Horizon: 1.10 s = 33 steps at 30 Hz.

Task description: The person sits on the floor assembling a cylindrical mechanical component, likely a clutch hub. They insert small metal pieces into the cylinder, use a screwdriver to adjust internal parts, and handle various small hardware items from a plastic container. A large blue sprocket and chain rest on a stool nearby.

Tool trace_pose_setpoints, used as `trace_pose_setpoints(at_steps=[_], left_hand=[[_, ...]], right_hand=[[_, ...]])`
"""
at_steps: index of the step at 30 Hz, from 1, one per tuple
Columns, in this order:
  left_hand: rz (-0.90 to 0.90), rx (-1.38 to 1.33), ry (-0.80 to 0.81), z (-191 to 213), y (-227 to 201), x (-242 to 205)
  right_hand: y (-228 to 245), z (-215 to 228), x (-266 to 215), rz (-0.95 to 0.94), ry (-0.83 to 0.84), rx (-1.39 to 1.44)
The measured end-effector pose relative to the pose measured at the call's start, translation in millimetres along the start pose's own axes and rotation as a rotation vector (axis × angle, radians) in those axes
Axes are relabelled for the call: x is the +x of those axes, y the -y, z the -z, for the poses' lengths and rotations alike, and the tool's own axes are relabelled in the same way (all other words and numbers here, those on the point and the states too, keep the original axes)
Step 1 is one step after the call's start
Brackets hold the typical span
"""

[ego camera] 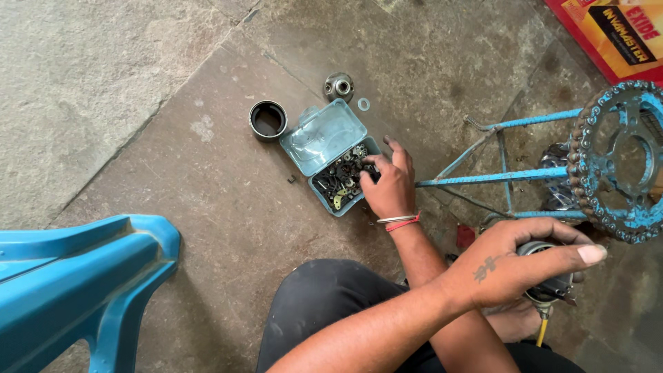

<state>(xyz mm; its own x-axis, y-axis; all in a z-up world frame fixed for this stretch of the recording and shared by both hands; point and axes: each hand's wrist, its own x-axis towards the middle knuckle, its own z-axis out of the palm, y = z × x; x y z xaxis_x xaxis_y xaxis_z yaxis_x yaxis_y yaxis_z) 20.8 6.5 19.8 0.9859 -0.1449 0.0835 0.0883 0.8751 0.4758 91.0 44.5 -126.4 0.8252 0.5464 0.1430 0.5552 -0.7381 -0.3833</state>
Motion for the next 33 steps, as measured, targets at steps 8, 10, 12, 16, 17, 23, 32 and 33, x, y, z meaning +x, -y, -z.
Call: trace_pose_setpoints(at_steps=[8,10,12,16,17,23,32,33], left_hand=[[-0.038,0.12,-0.002,1,0,-1],[-0.01,0.091,0.001,0,-1,0],[0.001,0.081,0.006,1,-1,0],[0.005,0.078,0.004,1,-2,1],[0.012,0.086,-0.004,1,-3,0],[0.009,0.102,-0.045,8,-11,3],[-0.102,-0.166,0.177,29,-11,6],[-0.091,-0.143,0.175,28,-10,7]], right_hand=[[9,3,-4,-0.012,0.009,0.004],[10,3,-5,-0.011,0.0,0.0],[9,0,-8,-0.003,0.004,-0.007],[6,-11,-7,0.001,-0.029,0.003],[5,-12,-6,-0.008,-0.029,0.003],[2,10,-12,0.043,-0.094,0.1],[-65,174,-129,-0.136,0.091,0.277],[-72,196,-141,-0.106,0.025,0.316]])
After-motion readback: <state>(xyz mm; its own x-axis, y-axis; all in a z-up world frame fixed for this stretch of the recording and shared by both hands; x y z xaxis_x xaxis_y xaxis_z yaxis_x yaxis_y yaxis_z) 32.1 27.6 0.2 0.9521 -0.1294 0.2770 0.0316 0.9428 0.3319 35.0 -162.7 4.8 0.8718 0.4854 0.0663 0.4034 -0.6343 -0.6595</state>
